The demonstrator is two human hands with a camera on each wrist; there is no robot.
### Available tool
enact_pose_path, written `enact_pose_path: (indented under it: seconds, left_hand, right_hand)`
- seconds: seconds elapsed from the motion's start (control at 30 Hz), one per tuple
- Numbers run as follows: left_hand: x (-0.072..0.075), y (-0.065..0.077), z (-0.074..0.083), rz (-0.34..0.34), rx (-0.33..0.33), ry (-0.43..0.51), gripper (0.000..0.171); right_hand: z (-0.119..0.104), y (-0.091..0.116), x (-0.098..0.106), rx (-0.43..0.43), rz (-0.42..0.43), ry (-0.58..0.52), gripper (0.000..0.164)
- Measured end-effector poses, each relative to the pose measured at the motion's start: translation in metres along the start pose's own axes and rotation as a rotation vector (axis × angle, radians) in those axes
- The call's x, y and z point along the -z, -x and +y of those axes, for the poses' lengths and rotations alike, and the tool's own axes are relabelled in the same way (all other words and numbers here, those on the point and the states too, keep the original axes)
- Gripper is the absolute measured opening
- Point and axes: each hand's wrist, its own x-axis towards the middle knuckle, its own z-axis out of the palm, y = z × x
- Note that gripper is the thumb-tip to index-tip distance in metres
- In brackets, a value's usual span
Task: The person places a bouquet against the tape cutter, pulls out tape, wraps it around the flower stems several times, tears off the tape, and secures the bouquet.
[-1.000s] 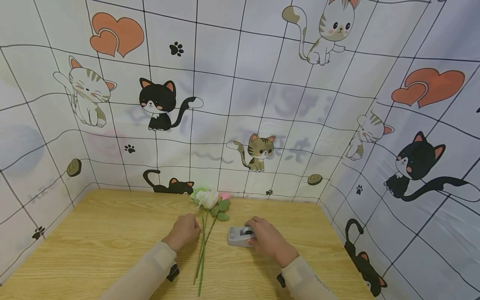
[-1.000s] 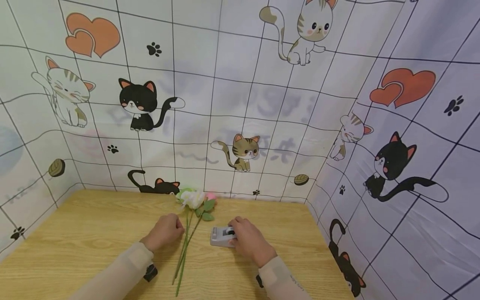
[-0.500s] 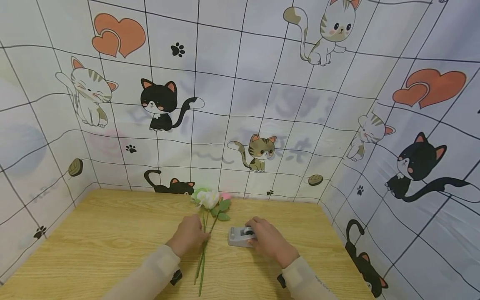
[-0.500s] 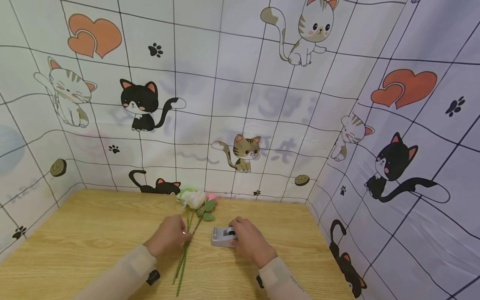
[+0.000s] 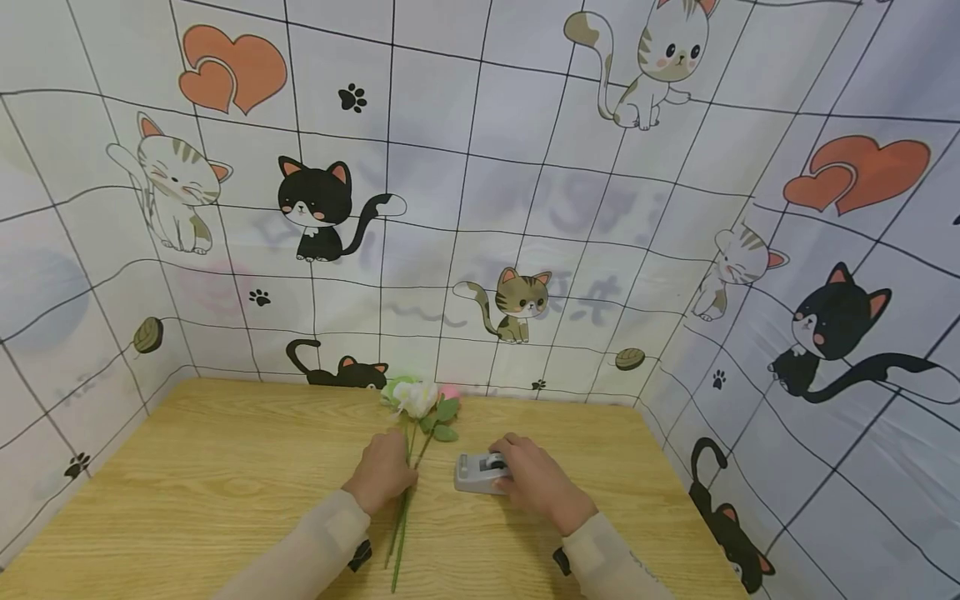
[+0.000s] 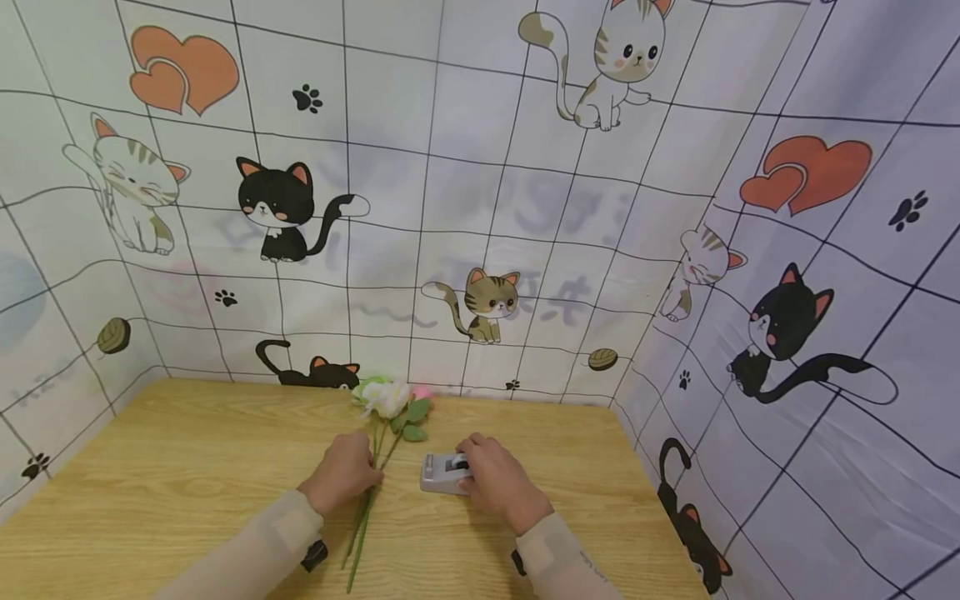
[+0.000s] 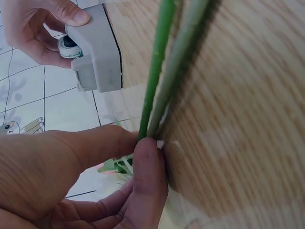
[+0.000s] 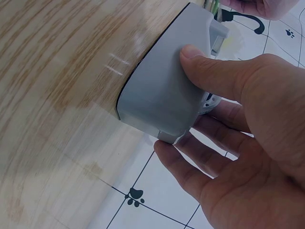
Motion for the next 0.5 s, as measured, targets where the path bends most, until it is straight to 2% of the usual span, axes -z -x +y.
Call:
enact_pose_path:
  seconds: [0.27,0.5]
  left_hand:
    - [0.0005,-0.0005,0.0002,0.008,-0.007,0.029,0.053]
    - [-0.0006,-0.0023,-0.0004,0.024,-0.011,0.003,0.054]
  right_hand:
    - [0.0,0.0,-0.0003,0.006,0.0,0.001,0.05]
    - [-0.001,-0.0001,0.0005,-0.002,-0.001,-0.002,0.05]
